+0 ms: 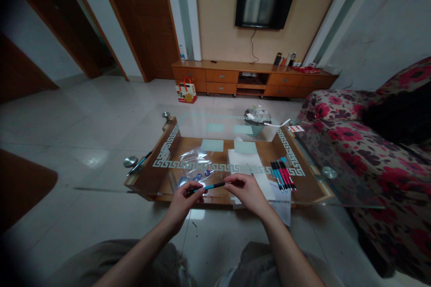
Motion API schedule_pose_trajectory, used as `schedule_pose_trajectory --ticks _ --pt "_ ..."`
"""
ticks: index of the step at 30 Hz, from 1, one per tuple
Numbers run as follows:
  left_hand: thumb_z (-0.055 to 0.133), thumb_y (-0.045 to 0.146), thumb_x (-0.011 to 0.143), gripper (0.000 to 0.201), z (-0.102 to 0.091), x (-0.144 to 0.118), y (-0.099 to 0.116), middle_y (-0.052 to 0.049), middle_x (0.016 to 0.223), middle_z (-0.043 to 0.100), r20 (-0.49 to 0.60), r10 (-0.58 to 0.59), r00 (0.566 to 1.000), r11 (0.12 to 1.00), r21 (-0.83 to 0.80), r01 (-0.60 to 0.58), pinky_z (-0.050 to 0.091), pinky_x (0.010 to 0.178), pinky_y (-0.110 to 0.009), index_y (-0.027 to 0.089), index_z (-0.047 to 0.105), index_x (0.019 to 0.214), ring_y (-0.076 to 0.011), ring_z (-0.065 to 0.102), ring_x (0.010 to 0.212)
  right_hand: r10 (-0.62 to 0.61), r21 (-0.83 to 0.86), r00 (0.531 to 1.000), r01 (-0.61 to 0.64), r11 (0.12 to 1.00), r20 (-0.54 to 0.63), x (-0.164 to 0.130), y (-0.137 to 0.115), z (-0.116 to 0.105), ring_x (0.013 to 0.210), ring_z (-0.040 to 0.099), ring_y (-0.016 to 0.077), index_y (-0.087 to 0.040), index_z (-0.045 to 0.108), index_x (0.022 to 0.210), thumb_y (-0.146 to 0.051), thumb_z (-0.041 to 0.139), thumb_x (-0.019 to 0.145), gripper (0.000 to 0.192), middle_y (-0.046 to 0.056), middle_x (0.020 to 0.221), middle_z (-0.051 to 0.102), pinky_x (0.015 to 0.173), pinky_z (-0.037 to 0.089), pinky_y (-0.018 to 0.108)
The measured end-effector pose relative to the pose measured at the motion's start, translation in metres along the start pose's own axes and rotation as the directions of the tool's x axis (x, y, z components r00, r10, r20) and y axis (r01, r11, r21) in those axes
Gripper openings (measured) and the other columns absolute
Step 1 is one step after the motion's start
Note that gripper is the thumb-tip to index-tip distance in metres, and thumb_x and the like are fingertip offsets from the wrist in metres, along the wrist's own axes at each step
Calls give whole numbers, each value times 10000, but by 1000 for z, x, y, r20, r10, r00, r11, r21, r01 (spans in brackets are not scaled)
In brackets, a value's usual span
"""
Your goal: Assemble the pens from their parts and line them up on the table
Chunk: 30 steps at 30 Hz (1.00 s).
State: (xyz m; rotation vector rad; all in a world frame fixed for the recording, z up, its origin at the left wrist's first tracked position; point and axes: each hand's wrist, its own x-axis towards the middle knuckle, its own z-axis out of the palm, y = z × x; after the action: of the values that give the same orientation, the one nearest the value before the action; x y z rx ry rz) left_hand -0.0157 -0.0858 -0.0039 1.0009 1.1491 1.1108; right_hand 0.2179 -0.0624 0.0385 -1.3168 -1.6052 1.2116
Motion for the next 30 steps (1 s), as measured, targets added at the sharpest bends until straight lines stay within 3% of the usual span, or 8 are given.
schedule_pose_trajectory --ticks 6,19,26,30 --pt "772 407 734 318 2 -1 3 -29 750 673 0 -1 1000 1000 6 1 501 609 -237 154 629 864 -132 617 621 13 23 1000 -14 1000 11 1 3 0 775 635 163 -164 716 994 -399 733 753 337 54 864 703 731 517 292" --pt "773 400 726 315 1 -1 2 -42 741 694 6 6 1000 1000 10 -6 511 615 -253 150 640 863 -146 639 628 28 -76 998 -24 997 50 -1 2 -3 703 604 152 -164 748 889 -441 694 795 298 39 783 702 651 467 254" --pt "780 406 727 321 0 -1 -3 -33 704 684 23 17 1000 998 54 -18 508 634 -257 154 649 876 -159 652 638 74 -158 994 -60 986 85 -3 6 -2 594 579 150 -164 696 689 -577 530 892 489 25 622 655 564 420 239" --pt "771 390 745 307 0 -1 -3 -36 724 683 40 11 999 997 70 -13 511 641 -258 156 642 897 -160 652 653 103 -130 991 -91 987 84 -4 10 0 621 607 171 -161 702 727 -610 373 952 601 44 648 671 590 443 254"
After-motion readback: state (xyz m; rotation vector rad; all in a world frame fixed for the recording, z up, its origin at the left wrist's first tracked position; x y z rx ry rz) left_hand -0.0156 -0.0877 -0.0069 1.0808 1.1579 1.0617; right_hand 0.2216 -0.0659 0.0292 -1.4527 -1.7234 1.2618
